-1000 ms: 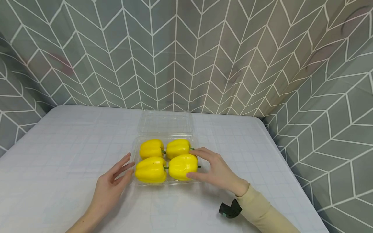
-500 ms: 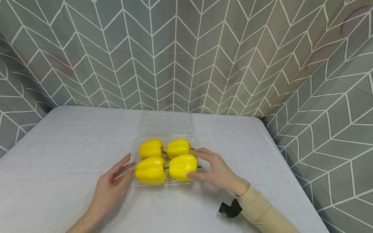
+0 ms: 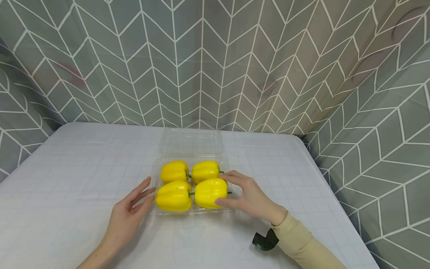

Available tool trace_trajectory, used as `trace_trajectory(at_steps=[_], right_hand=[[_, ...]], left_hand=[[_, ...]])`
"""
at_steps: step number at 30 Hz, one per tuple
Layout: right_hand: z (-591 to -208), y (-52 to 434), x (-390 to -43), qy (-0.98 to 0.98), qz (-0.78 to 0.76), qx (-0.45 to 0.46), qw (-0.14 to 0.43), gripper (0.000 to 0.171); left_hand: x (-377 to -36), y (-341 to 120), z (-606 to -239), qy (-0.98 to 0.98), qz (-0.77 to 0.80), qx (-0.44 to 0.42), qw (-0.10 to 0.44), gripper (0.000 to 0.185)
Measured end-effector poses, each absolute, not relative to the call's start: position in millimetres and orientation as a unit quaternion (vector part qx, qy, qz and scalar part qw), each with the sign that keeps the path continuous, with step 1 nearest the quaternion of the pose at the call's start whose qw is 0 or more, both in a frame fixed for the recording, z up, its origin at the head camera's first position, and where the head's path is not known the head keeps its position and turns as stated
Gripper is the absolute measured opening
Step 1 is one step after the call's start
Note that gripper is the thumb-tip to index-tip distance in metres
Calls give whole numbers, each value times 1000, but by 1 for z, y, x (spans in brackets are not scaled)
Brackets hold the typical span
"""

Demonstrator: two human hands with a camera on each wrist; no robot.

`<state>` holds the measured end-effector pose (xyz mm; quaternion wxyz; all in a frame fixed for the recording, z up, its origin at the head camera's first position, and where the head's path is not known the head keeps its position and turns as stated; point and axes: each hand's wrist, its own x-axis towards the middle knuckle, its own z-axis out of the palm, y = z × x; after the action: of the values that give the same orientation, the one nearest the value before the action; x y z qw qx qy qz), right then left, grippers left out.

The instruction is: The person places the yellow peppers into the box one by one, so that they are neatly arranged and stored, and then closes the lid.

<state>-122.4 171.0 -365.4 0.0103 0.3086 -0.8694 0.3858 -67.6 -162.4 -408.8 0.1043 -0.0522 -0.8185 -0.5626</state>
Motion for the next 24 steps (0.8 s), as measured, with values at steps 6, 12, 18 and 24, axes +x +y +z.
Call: trace_trajectory(at_steps=[6,12,18,24], right_hand=[[-366,172,-123,-872,382,306,8,63],[-365,171,-122,-877,372,304,9,63],[-360,172,-121,-881,362,305,5,63],[-357,173,-120,-882,360,305,-3,64]], left_hand=[[-68,-163,-409,-820,-560,-52,101,52],[-67,-163,-410,-823,-557,-50,99,52],[-68,-163,-409,-823,-559,-47,92,52],[-68,-163,-410,-822,-559,-48,97,52]])
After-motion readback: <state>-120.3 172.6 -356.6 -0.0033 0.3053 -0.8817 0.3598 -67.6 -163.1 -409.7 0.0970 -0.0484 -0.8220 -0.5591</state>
